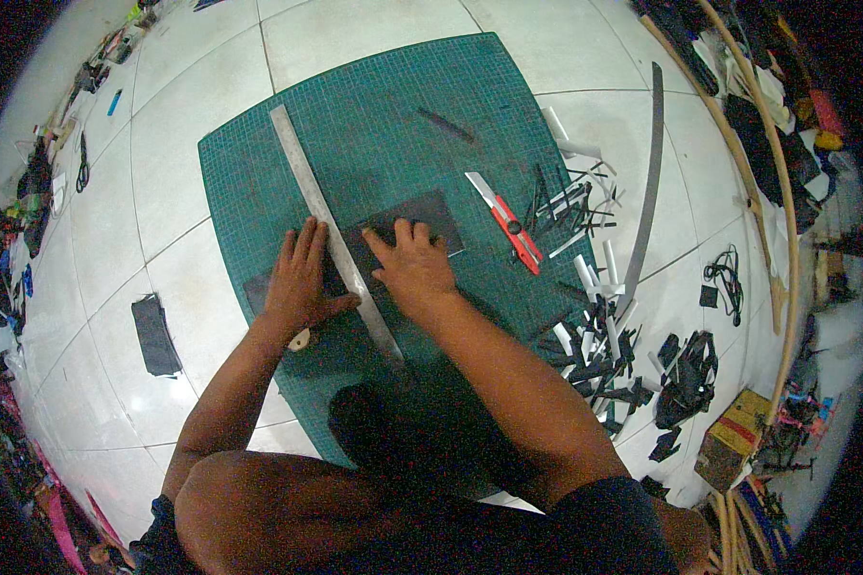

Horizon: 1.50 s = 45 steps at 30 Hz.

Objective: The person cuts pieces of black fabric using a utility knife and a metal ruler on a green cutting mat.

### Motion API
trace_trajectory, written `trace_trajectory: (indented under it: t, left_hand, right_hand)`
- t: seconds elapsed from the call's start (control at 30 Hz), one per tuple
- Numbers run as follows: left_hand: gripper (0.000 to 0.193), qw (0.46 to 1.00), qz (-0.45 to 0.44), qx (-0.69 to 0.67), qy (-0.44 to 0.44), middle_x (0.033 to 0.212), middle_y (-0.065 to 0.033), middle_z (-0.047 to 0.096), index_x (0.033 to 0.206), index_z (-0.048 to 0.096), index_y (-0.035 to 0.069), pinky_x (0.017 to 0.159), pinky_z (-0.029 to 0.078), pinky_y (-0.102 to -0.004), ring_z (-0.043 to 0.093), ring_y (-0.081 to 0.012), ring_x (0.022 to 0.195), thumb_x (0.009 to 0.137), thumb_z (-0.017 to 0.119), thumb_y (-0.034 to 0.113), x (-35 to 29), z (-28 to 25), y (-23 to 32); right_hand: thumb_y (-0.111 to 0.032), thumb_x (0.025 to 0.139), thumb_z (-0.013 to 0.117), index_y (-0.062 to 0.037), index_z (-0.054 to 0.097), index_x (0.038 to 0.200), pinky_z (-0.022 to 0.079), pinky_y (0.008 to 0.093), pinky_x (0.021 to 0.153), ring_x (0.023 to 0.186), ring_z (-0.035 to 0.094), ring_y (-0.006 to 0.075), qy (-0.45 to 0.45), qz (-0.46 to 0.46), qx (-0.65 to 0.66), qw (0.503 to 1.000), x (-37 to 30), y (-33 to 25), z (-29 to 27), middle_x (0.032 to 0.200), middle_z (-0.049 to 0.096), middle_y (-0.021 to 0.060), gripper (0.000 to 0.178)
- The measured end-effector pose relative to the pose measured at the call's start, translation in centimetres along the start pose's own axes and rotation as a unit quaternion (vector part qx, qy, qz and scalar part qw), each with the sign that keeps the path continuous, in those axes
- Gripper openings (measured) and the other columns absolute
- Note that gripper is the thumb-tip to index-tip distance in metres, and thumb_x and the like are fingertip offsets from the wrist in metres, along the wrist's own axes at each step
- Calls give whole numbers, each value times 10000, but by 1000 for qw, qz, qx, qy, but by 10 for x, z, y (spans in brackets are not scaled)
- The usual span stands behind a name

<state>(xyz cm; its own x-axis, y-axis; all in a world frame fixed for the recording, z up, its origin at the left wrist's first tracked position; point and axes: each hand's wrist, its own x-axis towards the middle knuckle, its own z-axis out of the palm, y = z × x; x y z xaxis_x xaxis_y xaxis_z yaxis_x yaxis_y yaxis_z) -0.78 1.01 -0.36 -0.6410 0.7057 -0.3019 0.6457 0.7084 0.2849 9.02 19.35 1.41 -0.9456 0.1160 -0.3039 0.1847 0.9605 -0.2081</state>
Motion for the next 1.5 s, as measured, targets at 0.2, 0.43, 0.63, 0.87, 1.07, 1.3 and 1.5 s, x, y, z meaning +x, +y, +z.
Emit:
trace_trajectory:
  t: [0.2,0.43,0.63,0.87,1.07,1.3,1.5]
  left_hand:
    - [1282,1000,11,22,-19,1613,-231,243,1540,274,-16,1107,424,-590,317,-537,1420,586,924,541,5,-2,1]
    - [1313,998,0,47,-46,1609,-270,243,1528,276,-61,1186,306,-552,293,-485,1456,578,886,610,6,-8,8]
    - [1326,992,-17,104,-68,1633,-247,196,1548,239,-51,1176,316,-570,256,-431,1496,591,903,582,8,-18,24]
    - [1365,994,-24,68,-85,1626,-269,206,1527,245,-74,1177,346,-514,274,-438,1488,527,928,556,13,-14,21]
    - [1313,997,-13,22,-79,1627,-297,152,1529,208,-96,1175,369,-499,245,-450,1495,591,940,460,13,-13,19]
    - [1305,996,-14,17,-84,1629,-307,123,1535,176,-105,1179,357,-521,213,-461,1503,620,942,421,13,-4,13]
    - [1330,997,-18,-5,-81,1631,-308,106,1541,158,-104,1197,330,-521,192,-457,1509,613,943,435,11,-7,15]
  right_hand:
    - [-360,934,682,-252,459,1508,486,480,985,1155,515,334,0,-2,6,1000,0,-1,0,1222,489,163,625]
    - [-361,930,685,-252,480,1495,498,480,958,1118,521,324,24,-8,5,1000,-1,1,5,1197,494,155,611]
    - [-352,908,707,-250,493,1484,507,459,936,1108,527,318,44,-8,-17,999,-2,1,8,1178,509,148,623]
    - [-340,888,731,-254,503,1476,514,461,930,1097,542,318,55,-12,-10,998,-1,1,5,1167,520,152,636]
    - [-343,884,733,-264,502,1478,512,469,949,1104,546,320,47,-1,-10,999,0,0,6,1168,524,149,642]
    - [-324,897,721,-245,501,1480,501,481,970,1127,546,331,43,-7,5,999,0,0,4,1204,526,168,627]
    - [-303,900,723,-226,506,1476,497,488,969,1120,547,335,51,-7,17,999,-1,1,3,1187,528,172,620]
